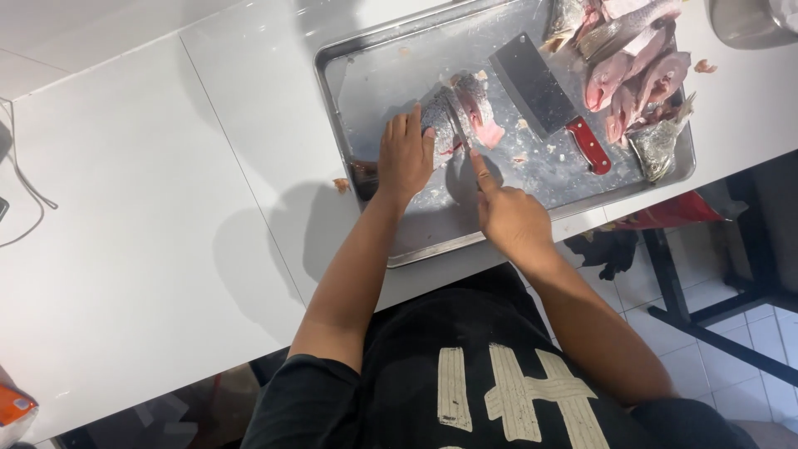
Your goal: Preparing whole fish by descaling them with a knife and chopping them into smaller sections using a cleaver on a metal tray.
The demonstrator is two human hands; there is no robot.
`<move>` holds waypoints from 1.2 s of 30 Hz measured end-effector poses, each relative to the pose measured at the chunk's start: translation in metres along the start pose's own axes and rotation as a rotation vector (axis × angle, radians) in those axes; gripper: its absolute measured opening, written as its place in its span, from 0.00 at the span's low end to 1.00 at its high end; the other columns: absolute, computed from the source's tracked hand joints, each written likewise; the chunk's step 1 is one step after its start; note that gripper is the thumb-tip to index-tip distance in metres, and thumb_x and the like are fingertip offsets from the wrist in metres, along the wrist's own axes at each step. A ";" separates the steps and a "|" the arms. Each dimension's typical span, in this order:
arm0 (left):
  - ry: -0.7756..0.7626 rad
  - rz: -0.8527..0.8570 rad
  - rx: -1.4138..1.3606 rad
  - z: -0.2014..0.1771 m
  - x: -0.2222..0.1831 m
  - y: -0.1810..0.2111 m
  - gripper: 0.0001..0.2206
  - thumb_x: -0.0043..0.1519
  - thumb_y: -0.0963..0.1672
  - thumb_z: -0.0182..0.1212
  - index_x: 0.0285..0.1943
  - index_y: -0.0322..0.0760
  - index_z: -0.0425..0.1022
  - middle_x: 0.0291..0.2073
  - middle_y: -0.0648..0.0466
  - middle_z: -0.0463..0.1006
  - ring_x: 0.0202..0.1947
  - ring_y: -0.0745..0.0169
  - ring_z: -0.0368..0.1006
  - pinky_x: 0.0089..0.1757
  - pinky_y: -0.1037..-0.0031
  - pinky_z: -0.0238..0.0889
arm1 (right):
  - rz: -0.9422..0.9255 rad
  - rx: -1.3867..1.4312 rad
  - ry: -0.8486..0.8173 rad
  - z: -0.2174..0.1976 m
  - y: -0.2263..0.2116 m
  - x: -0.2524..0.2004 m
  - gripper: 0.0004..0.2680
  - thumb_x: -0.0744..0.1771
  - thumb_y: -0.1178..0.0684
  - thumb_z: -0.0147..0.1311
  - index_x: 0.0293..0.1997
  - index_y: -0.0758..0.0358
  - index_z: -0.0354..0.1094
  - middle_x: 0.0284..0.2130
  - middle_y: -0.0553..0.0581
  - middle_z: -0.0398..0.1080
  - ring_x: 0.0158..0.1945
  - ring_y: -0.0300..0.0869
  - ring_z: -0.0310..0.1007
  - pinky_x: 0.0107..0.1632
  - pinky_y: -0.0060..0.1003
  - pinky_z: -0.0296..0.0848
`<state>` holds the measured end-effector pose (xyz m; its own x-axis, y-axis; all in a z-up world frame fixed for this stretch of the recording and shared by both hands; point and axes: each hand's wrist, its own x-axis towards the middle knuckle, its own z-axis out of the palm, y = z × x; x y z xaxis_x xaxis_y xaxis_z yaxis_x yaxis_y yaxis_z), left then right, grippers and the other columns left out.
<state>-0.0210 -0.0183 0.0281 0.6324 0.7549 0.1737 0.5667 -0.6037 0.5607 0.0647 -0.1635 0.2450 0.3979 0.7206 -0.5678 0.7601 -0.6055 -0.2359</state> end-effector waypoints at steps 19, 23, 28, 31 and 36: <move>0.119 0.029 0.158 0.016 0.002 -0.009 0.20 0.67 0.53 0.49 0.56 0.34 0.69 0.34 0.54 0.66 0.38 0.58 0.68 0.41 0.66 0.64 | -0.038 -0.148 -0.096 0.003 -0.023 0.022 0.22 0.71 0.55 0.35 0.78 0.53 0.47 0.32 0.73 0.77 0.35 0.57 0.82 0.35 0.50 0.80; 0.115 0.019 0.157 0.016 0.004 -0.010 0.20 0.66 0.54 0.50 0.55 0.35 0.69 0.34 0.55 0.65 0.37 0.59 0.68 0.40 0.67 0.63 | -0.031 -0.146 -0.113 -0.003 -0.030 0.021 0.21 0.71 0.57 0.35 0.77 0.56 0.48 0.33 0.75 0.77 0.36 0.59 0.82 0.36 0.52 0.80; 0.104 -0.026 0.095 0.015 0.007 -0.003 0.20 0.65 0.54 0.50 0.52 0.36 0.70 0.33 0.55 0.65 0.35 0.58 0.68 0.39 0.66 0.62 | -0.024 -0.153 -0.136 -0.002 -0.030 0.025 0.21 0.71 0.56 0.34 0.77 0.56 0.46 0.32 0.74 0.77 0.36 0.58 0.82 0.36 0.52 0.80; 0.119 -0.144 0.074 0.019 0.007 0.003 0.18 0.60 0.53 0.54 0.49 0.37 0.70 0.31 0.57 0.64 0.33 0.58 0.66 0.36 0.65 0.58 | 0.009 -0.144 -0.168 -0.001 -0.033 0.025 0.23 0.71 0.57 0.34 0.79 0.55 0.42 0.34 0.74 0.77 0.38 0.58 0.82 0.37 0.51 0.80; 0.212 -0.086 0.198 0.019 0.004 0.005 0.18 0.61 0.53 0.52 0.48 0.38 0.71 0.30 0.57 0.64 0.32 0.59 0.65 0.35 0.65 0.58 | 0.009 -0.171 -0.170 0.000 -0.029 0.030 0.23 0.71 0.56 0.34 0.79 0.54 0.41 0.32 0.73 0.77 0.36 0.58 0.82 0.36 0.51 0.80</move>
<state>-0.0057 -0.0226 0.0162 0.4652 0.8293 0.3097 0.7183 -0.5581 0.4154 0.0543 -0.1240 0.2349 0.3236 0.6397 -0.6972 0.8387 -0.5351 -0.1017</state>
